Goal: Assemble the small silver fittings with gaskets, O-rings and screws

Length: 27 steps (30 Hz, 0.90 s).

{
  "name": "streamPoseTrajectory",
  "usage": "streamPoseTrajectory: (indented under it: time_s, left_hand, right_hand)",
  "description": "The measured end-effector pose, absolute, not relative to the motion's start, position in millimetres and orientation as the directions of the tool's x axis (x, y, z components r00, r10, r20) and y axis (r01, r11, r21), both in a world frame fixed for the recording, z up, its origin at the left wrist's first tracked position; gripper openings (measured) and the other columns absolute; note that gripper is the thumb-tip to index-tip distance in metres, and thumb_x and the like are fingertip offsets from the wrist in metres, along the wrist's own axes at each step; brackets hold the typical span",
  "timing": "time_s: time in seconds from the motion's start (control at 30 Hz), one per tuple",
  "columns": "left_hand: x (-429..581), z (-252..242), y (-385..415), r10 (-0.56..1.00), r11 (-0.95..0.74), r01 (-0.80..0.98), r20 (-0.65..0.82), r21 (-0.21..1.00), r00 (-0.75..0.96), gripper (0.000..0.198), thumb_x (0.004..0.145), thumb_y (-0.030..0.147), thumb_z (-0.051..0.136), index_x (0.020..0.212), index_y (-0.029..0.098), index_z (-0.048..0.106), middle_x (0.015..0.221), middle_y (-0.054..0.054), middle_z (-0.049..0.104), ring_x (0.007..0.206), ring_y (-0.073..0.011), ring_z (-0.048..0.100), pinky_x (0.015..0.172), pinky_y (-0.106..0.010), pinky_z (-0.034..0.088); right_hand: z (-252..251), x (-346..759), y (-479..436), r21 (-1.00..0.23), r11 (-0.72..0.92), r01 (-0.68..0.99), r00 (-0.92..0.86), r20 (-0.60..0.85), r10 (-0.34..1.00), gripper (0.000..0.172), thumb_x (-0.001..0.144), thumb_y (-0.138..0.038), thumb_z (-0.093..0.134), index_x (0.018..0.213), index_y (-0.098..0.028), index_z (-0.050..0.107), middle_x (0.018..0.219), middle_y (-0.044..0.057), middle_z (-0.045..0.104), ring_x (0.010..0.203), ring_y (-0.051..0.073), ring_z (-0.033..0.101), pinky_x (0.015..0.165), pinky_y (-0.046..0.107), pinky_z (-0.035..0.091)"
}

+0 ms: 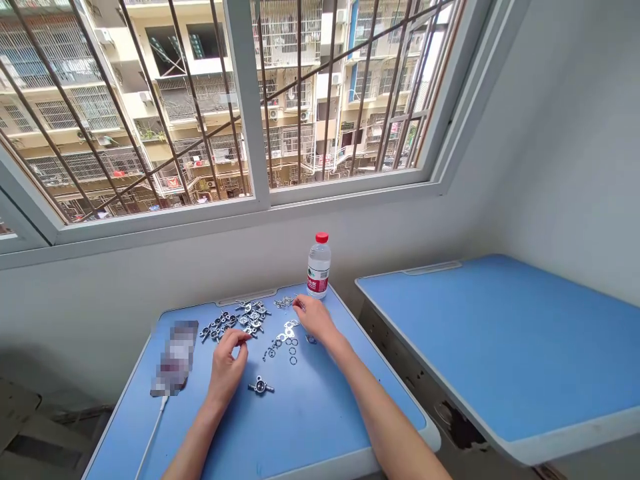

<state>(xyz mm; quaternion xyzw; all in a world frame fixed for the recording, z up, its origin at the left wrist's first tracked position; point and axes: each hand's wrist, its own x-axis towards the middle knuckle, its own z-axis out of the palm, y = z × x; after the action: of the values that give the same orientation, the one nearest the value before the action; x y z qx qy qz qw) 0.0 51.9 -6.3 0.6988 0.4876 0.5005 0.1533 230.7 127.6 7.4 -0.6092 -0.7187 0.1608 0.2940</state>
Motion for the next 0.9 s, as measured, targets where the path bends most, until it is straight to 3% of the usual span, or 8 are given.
streamPoseTrajectory:
  time_s: [0.1,0.23,0.77,0.9]
  left_hand:
    - [-0.8,-6.7,52.1,0.836,-0.478,0.512,0.549,0.713,0.016,0.022,0.082,0.011,0.041,0.082,0.021,0.061,0.085,-0.003,0.063,0.080,-0.0171,0.062,0.071,-0.027,0.049]
    - [-3.4,-6.7,53.7,0.832,-0.481,0.497,0.555,0.722,0.000,0.022,0.082,0.012,0.042,0.082,0.021,0.061,0.084,-0.003,0.063,0.079,-0.0173,0.062,0.069,-0.027,0.048]
    - [-6.2,-5.3,56.2,0.854,-0.435,0.440,0.515,0.785,-0.075,0.019,0.081,0.017,0.046,0.081,0.021,0.065,0.084,-0.003,0.065,0.079,-0.0174,0.061,0.071,-0.028,0.049]
    - [-9.6,-6.2,58.4,0.873,-0.393,0.433,0.477,0.811,-0.100,0.018,0.082,0.021,0.048,0.082,0.021,0.066,0.085,-0.004,0.066,0.080,-0.0178,0.061,0.074,-0.030,0.050]
  right_hand:
    - [14.5,222.8,143.3,-0.550,0.187,0.814,-0.089,0.201,0.976,0.016,0.096,-0.025,0.053,0.106,-0.017,0.064,0.107,0.006,0.066,0.092,0.019,0.064,0.082,0.036,0.053]
    - [20.1,212.2,158.6,-0.494,0.168,0.853,-0.109,0.147,0.983,0.031,0.096,-0.035,0.058,0.123,-0.019,0.058,0.125,0.009,0.059,0.103,0.021,0.062,0.087,0.042,0.054]
    - [-1.6,215.2,150.2,-0.413,0.188,0.891,-0.180,0.060,0.982,0.031,0.096,-0.035,0.058,0.122,-0.018,0.058,0.122,0.008,0.060,0.101,0.021,0.062,0.086,0.042,0.054]
    - [4.3,221.4,145.9,-0.431,0.187,0.883,-0.186,0.046,0.982,0.015,0.096,-0.025,0.056,0.104,-0.016,0.065,0.105,0.006,0.067,0.093,0.019,0.064,0.079,0.033,0.051]
